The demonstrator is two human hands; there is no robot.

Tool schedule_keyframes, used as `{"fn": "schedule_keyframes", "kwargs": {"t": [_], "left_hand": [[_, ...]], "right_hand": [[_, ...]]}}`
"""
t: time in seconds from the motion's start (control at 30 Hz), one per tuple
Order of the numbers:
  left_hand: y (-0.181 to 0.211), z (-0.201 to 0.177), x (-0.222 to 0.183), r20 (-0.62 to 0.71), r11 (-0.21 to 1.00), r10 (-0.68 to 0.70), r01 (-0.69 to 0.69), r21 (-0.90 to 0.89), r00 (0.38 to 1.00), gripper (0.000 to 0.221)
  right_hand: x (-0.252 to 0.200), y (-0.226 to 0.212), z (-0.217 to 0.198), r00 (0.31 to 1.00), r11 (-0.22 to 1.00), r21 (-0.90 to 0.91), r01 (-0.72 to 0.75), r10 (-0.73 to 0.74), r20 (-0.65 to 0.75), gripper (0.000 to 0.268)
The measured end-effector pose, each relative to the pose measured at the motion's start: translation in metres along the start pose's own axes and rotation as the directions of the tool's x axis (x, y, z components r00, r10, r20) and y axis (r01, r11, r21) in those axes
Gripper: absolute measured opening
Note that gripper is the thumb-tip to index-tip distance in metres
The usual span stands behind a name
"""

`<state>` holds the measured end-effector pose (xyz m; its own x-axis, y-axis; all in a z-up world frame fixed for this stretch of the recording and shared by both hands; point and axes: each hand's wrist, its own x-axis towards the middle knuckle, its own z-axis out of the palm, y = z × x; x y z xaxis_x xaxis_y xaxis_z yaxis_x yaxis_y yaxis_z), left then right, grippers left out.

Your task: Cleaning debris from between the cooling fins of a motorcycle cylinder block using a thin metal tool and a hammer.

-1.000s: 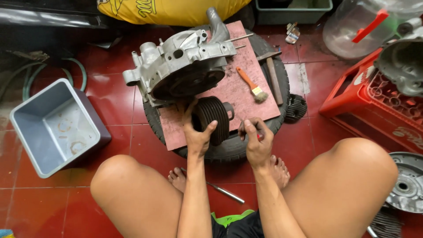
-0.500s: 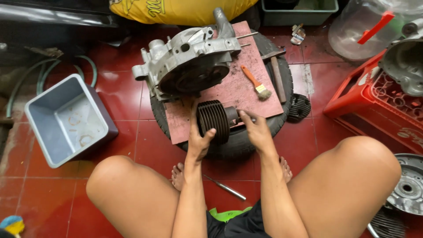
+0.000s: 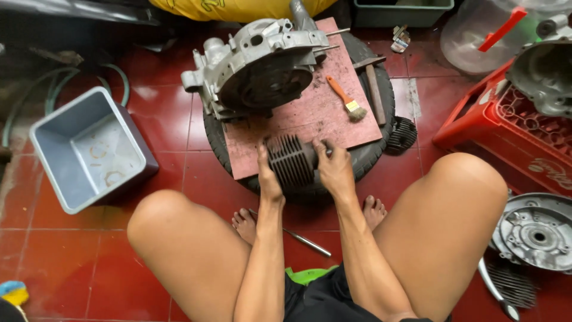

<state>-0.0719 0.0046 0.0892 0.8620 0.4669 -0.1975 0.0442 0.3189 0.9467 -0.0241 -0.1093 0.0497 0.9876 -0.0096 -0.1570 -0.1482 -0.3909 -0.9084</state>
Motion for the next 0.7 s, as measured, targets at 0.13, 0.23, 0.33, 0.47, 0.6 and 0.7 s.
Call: {"fn": "schedule_keyframes", "kwargs": {"t": [0.13, 0.23, 0.33, 0.47, 0.6, 0.7], "left_hand": [[-0.037, -0.017, 0.045, 0.197, 0.881, 0.442, -0.464, 0.088, 0.875, 0.058], [-0.02, -0.008, 0.052, 0.271, 0.807, 0.549, -0.586, 0.073, 0.791, 0.063], [-0.046, -0.018, 0.067, 0.316, 0.799, 0.54, -0.593, 0.098, 0.78, 0.066], [-0.077, -0.028, 0.077, 0.305, 0.862, 0.447, -0.496, 0.103, 0.841, 0.06], [-0.164, -0.077, 0.095, 0.255, 0.925, 0.221, -0.285, 0.25, 0.941, 0.054], [-0.116, -0.049, 0.068, 0.032, 0.997, -0.065, 0.064, 0.037, 0.997, 0.077]], "right_hand": [[0.011, 0.014, -0.001, 0.987, 0.98, 0.13, 0.153, -0.147, -0.059, 0.031], [0.021, 0.023, -0.003, 0.974, 0.955, 0.196, 0.224, -0.214, -0.072, 0.029], [0.026, 0.038, 0.003, 0.962, 0.93, 0.245, 0.273, -0.266, -0.065, 0.028], [0.02, 0.032, 0.006, 0.996, 0.981, 0.171, 0.09, -0.085, -0.037, 0.027], [0.016, 0.024, 0.012, 0.998, 0.981, 0.187, 0.052, -0.044, -0.044, 0.025], [0.015, 0.024, 0.014, 0.998, 0.984, 0.171, 0.049, -0.043, -0.04, 0.024]]}}
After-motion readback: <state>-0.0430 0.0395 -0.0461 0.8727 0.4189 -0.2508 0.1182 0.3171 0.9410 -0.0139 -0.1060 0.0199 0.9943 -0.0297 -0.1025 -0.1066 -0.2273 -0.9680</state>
